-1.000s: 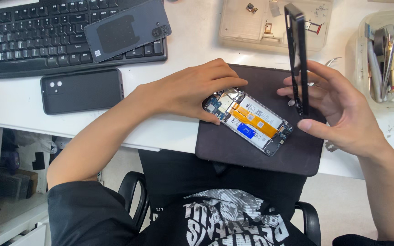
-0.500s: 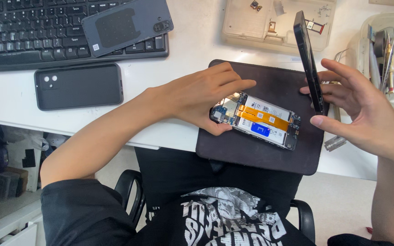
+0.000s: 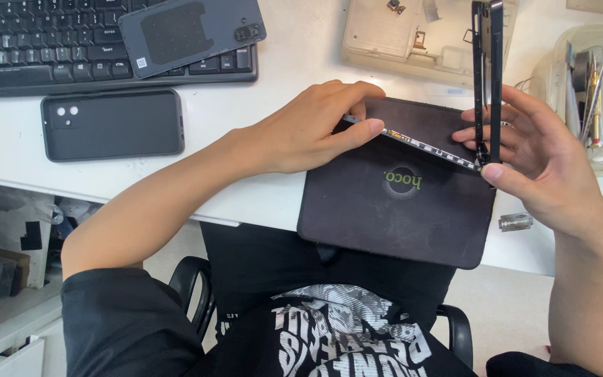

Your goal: The person disassembles a Samsung smartphone, removes the back cover, and manipulates internal components including the battery and ribbon cables. They use a screwdriver to remove screws and a prying tool to separate the screen assembly. The person repeatedly opens and closes the device, inspecting the internal connections throughout the process.

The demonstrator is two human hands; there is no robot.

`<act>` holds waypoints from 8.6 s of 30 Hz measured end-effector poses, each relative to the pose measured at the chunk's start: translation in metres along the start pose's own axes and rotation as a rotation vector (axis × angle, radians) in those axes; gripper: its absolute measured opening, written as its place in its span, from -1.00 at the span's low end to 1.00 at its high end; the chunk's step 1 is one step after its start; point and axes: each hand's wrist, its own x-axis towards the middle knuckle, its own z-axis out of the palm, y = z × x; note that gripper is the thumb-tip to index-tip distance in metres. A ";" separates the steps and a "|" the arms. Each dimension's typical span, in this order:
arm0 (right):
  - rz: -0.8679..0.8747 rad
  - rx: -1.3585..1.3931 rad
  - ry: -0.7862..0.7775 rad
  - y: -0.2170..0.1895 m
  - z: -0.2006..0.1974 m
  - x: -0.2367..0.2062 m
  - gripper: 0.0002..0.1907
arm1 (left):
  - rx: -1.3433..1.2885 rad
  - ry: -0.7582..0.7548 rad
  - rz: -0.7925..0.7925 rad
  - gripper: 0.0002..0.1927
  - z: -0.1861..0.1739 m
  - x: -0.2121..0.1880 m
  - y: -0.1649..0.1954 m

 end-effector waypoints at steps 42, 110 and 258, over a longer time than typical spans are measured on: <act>-0.145 -0.230 -0.037 0.008 0.009 -0.002 0.15 | 0.413 0.143 0.533 -0.31 0.009 -0.012 -0.011; -0.681 -0.816 0.047 -0.043 0.016 0.105 -0.33 | -0.143 0.416 0.237 -0.83 0.023 0.001 0.009; -0.622 -0.735 0.099 -0.045 0.049 0.049 -0.81 | -0.058 0.493 0.370 -0.81 0.032 0.006 -0.014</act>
